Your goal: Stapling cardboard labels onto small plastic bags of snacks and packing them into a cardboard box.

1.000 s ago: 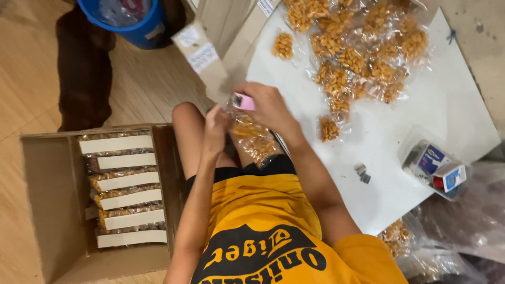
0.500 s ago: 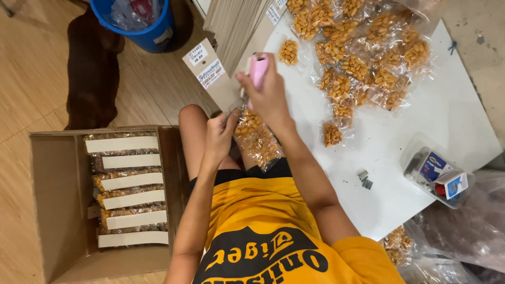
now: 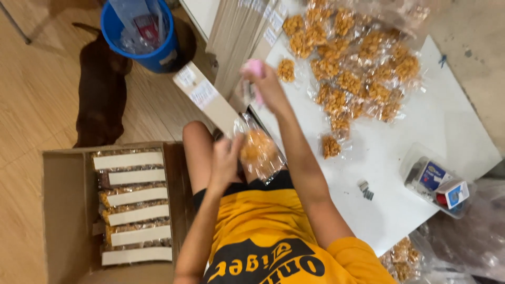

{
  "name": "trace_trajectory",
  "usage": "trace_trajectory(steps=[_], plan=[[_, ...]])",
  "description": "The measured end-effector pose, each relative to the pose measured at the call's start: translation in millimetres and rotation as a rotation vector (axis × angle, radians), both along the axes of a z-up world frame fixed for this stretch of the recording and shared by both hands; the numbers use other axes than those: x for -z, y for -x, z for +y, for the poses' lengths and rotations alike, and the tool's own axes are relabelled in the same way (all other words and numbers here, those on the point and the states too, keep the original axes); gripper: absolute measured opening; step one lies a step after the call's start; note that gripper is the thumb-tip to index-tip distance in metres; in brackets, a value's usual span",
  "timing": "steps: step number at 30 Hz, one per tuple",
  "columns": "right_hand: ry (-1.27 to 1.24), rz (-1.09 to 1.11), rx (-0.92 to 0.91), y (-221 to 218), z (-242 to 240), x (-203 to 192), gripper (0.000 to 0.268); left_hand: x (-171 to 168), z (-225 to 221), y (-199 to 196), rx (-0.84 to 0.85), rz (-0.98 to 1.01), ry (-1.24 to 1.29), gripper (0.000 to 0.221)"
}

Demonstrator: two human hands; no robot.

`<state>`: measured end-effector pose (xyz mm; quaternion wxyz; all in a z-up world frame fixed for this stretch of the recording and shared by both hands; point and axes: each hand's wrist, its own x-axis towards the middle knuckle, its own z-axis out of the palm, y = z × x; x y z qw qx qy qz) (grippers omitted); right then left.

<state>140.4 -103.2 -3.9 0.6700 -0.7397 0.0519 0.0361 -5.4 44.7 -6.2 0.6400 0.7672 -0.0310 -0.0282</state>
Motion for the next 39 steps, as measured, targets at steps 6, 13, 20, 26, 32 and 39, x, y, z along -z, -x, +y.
trace_trajectory(steps=[6, 13, 20, 26, 32, 39], plan=[[0.907, 0.346, 0.269, -68, -80, 123, 0.080, -46, -21, 41, 0.015, 0.420, 0.431, 0.038], [1.082, -0.228, 0.097, 37, -62, 90, 0.026, 108, -11, 6, -0.116, 0.339, 0.267, 0.029], [0.610, -1.132, -0.116, 133, -39, 122, 0.035, 88, -15, -16, -0.053, 0.137, 0.457, 0.108], [0.372, -0.390, -0.128, 144, -39, 72, 0.019, 61, -17, -4, -0.178, 0.276, 0.288, 0.039], [0.252, -0.100, 0.226, 79, -3, 12, 0.045, 52, -42, 9, -0.262, 0.052, 0.154, 0.041], [0.216, -0.102, 0.232, 58, 24, 40, 0.050, 57, -48, 12, -0.234, -0.023, 0.068, 0.036]])
